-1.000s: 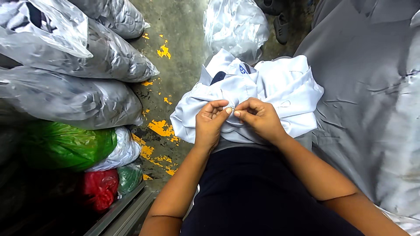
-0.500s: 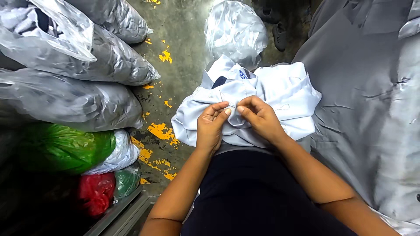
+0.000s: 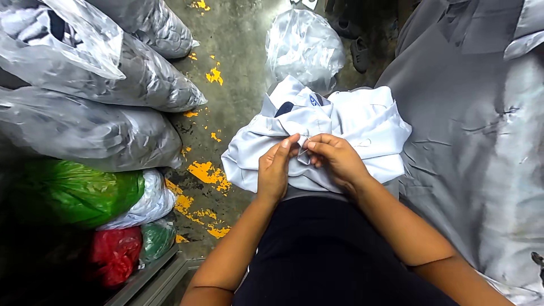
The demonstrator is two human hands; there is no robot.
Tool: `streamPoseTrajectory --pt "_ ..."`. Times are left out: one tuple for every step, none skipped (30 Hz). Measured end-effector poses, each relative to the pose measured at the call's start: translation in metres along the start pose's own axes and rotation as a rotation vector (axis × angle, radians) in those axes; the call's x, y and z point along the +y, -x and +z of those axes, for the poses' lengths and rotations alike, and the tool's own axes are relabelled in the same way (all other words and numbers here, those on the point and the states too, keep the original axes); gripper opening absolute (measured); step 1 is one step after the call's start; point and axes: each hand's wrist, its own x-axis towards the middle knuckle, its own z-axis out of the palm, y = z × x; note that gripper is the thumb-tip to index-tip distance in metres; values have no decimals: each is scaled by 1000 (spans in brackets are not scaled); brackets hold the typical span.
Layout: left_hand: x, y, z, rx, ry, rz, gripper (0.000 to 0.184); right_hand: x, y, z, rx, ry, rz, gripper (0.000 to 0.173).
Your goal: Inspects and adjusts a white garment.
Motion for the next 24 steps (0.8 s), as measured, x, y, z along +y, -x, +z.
streamPoseTrajectory --pt "0 0 0 5 -4 4 34 0 0 -2 -17 -80 32 17" --pt "-1 -1 0 12 -11 7 30 0 0 -4 -53 -160 54 20" --pt "-2 -1 0 21 -16 12 25 1 0 -6 -103 -241 78 24" --pt "-2 -1 1 28 -19 17 21 2 0 -9 -170 -302 110 26" --pt "-3 -1 2 37 -16 20 20 3 1 -11 -248 -338 142 28" --pt "-2 -1 3 53 -8 17 22 3 2 -14 -332 -351 170 28" --pt "-2 -2 4 68 -1 16 24 3 4 -17 -405 -336 184 29" --pt "-2 -3 4 86 5 17 27 2 7 -19 -450 -283 180 29" --pt "-2 -3 5 101 5 21 27 -2 12 -20 -458 -187 155 28" --pt "-3 -4 5 116 3 25 27 -8 18 -22 -454 -64 116 26" --pt "-3 -4 5 130 -3 26 26 -14 24 -25 -442 54 67 24" --pt "-4 -5 5 139 -11 26 26 -19 29 -31 -438 151 3 22" --pt "-4 -6 4 143 -16 28 25 -25 33 -38 -440 241 -75 21" --pt "-5 -6 4 142 -19 30 25 -31 38 -46 -428 356 -170 20" --pt "-6 -7 3 138 -22 34 24 -37 45 -52 -383 503 -280 22" --pt "-7 -8 2 133 -30 40 24 -44 52 -57 -296 682 -393 24" --pt "-7 -9 1 130 -41 49 24 -51 58 -60 -195 851 -482 27" --pt "-8 -9 0 126 -58 62 24 -56 64 -63 -110 969 -549 29" --pt "-8 -9 -1 120 -78 77 24 -61 68 -66 -49 1046 -594 31" --pt "-9 -10 -2 117 -97 90 24 -67 71 -70 -13 1085 -620 32" --pt "-9 -9 -2 116 -112 100 25 -72 75 -73 -1 1085 -632 33" --pt "-10 -9 -2 116 -124 108 24 -76 78 -77 -8 1041 -639 32" --pt "-10 -9 -2 114 -136 116 24 -79 81 -79 -38 947 -637 30" --pt "-10 -9 -1 110 -142 124 24 -80 83 -82 -102 798 -624 29"
